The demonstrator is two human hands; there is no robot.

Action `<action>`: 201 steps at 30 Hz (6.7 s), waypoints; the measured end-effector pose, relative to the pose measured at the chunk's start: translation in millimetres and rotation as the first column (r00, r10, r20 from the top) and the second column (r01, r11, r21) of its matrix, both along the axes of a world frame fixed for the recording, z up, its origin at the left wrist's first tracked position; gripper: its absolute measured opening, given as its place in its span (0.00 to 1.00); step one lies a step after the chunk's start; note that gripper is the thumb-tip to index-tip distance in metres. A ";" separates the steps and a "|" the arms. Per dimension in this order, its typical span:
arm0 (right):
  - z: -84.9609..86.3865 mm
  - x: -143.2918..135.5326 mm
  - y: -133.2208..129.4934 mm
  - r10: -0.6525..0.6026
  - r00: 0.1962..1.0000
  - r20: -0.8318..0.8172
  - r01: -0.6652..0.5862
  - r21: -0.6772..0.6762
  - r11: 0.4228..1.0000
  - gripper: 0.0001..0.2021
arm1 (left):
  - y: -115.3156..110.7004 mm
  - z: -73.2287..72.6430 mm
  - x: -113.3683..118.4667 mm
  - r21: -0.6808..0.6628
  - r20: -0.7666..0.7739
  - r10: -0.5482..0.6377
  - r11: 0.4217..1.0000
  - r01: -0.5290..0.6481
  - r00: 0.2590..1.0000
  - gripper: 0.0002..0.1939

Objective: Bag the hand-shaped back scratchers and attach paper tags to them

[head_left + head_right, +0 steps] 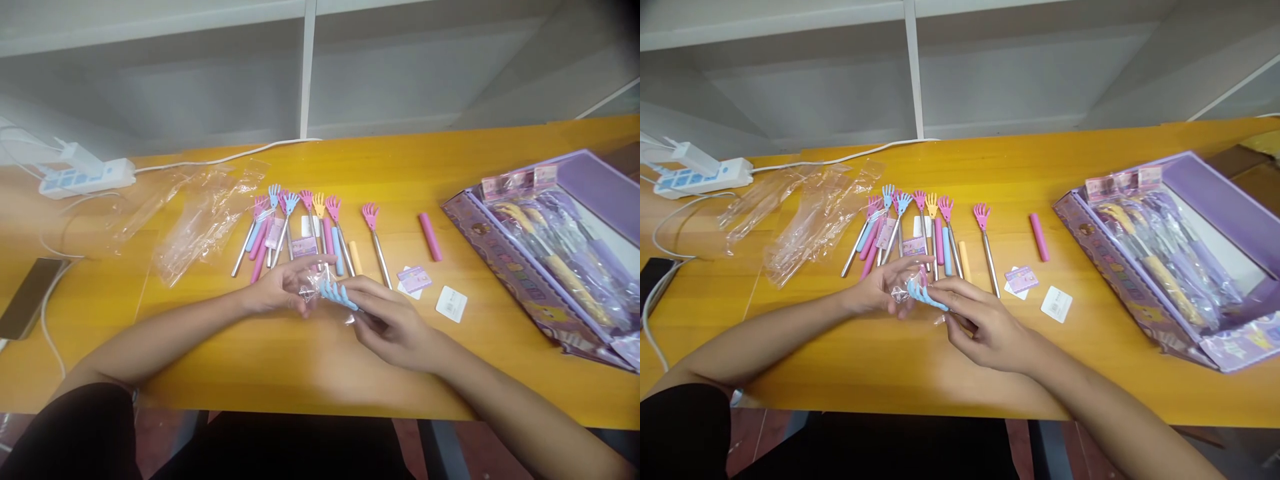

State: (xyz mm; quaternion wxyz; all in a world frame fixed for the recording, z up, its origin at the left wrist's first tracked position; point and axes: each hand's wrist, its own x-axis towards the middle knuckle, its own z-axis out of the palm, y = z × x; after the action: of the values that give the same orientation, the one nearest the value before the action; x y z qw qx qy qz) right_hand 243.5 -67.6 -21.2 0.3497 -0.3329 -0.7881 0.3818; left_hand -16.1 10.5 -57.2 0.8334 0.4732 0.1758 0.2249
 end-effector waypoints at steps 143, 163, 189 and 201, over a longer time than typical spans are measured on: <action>-2.8 -0.5 -5.9 0.007 0.992 0.123 -0.006 -0.014 1.000 0.24 | -18.4 6.4 11.9 0.429 -0.123 0.510 0.801 -0.418 0.852 0.11; -6.7 3.7 -6.1 0.034 0.999 -0.020 -0.035 -0.035 0.999 0.07 | -27.1 4.1 8.3 0.485 -0.218 0.371 0.844 -0.229 0.903 0.18; -11.1 -0.2 -5.4 -0.031 0.995 0.093 -0.010 0.404 0.915 0.12 | -35.4 20.8 11.2 0.344 -0.416 -0.016 0.923 0.174 0.909 0.04; -12.7 -6.8 -6.9 -0.093 0.993 0.074 0.067 0.299 0.952 0.07 | -43.0 19.9 12.1 0.488 -0.491 -0.015 0.824 0.289 0.871 0.04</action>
State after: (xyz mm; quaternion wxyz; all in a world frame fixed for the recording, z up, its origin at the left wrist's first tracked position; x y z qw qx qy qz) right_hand 236.8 -74.5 -33.9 0.3762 -0.3246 -0.8368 0.2300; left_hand -4.0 -32.5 -37.4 0.6117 0.7434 0.2596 0.0759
